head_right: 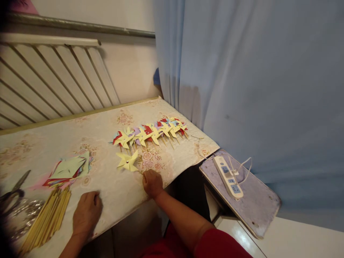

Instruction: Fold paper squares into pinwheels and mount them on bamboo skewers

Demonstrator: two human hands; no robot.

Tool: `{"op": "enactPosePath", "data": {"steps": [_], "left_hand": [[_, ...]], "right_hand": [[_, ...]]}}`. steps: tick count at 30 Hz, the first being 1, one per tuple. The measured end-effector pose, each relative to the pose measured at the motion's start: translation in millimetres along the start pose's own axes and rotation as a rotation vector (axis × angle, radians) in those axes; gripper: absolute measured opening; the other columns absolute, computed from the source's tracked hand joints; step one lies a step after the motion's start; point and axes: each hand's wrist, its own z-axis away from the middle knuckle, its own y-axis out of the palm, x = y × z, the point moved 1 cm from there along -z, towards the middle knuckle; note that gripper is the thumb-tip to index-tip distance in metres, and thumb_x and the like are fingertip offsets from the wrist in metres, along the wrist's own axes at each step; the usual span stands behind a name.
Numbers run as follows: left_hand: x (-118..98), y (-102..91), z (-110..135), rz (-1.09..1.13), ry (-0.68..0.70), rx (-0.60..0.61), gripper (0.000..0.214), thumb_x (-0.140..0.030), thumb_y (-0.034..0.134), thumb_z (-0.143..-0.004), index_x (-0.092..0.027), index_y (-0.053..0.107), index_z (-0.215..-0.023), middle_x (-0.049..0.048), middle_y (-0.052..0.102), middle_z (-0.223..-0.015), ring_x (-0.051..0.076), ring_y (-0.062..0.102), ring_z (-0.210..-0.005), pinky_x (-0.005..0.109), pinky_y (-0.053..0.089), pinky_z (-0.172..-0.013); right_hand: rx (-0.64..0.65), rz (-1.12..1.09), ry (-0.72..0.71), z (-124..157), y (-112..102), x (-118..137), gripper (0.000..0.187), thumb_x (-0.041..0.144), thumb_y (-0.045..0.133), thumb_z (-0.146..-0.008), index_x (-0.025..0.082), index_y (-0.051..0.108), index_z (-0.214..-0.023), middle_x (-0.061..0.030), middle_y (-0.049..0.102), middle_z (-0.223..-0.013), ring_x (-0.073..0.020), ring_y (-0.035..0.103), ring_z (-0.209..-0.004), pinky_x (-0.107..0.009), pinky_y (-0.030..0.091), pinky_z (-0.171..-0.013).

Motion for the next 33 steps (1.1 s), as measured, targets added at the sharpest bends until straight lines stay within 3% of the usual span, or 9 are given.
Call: {"op": "enactPosePath", "data": {"steps": [33], "left_hand": [[0.4, 1.7, -1.1, 0.026, -0.015, 0.036, 0.024, -0.024, 0.037, -0.09, -0.015, 0.059, -0.098, 0.0104, 0.058, -0.1, 0.023, 0.056, -0.097, 0.034, 0.045, -0.085]], "right_hand": [[0.015, 0.017, 0.01, -0.4, -1.3, 0.8, 0.007, 0.017, 0.053, -0.085, 0.022, 0.056, -0.08, -0.0009, 0.061, -0.078, -0.0159, 0.054, -0.076, -0.028, 0.033, -0.066]]}}
